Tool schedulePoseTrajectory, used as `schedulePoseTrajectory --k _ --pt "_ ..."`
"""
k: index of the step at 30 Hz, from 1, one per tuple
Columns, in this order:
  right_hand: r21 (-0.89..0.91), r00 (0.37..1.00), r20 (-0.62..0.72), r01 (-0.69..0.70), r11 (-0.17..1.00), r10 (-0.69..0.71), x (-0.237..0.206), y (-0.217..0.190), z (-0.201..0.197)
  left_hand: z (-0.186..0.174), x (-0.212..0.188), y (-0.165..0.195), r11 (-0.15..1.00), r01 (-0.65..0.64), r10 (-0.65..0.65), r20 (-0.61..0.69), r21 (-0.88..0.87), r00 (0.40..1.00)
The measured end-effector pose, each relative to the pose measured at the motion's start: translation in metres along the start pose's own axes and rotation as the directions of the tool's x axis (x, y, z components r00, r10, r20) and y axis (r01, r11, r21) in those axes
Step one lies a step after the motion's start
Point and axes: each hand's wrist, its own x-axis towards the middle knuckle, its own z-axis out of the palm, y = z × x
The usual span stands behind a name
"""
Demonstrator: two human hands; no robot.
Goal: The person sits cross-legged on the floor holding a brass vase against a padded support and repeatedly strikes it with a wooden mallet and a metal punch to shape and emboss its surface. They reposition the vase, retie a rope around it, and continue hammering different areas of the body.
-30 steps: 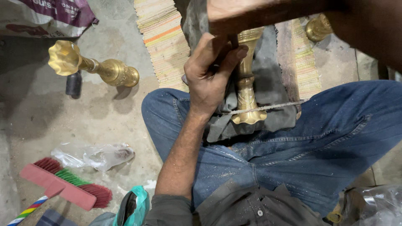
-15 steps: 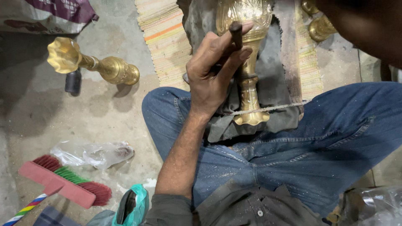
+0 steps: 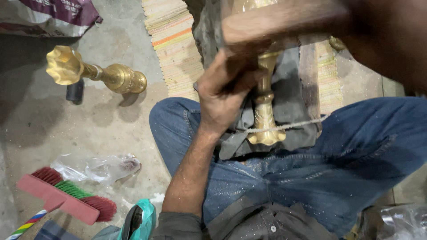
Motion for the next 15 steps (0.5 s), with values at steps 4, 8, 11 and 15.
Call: schedulePoseTrajectory --k 4,8,11,15 --pt "0.008 1.000 -0.002 0.009 1.000 -0.009 0.008 0.003 0.000 -0.002 -0.004 -0.001 1.000 0.000 0.000 0.015 -0.012 1.000" --pt "0.003 1.000 -0.007 0.024 1.000 -0.024 0.030 -0.001 -0.011 -0.003 -0.009 0.004 0.999 0.018 -0.021 -0.081 -0.037 0.997" --pt "0.142 0.999 -0.043 -0.011 0.990 0.017 0.050 0.000 -0.010 -0.014 -0.007 0.006 0.976 0.111 -0.179 -0.397 -0.188 0.900" --pt "0.504 0.895 0.204 -0.443 0.742 0.396 0.068 0.014 0.023 -0.048 0.001 0.007 0.985 -0.026 -0.083 -0.592 -0.173 0.802"
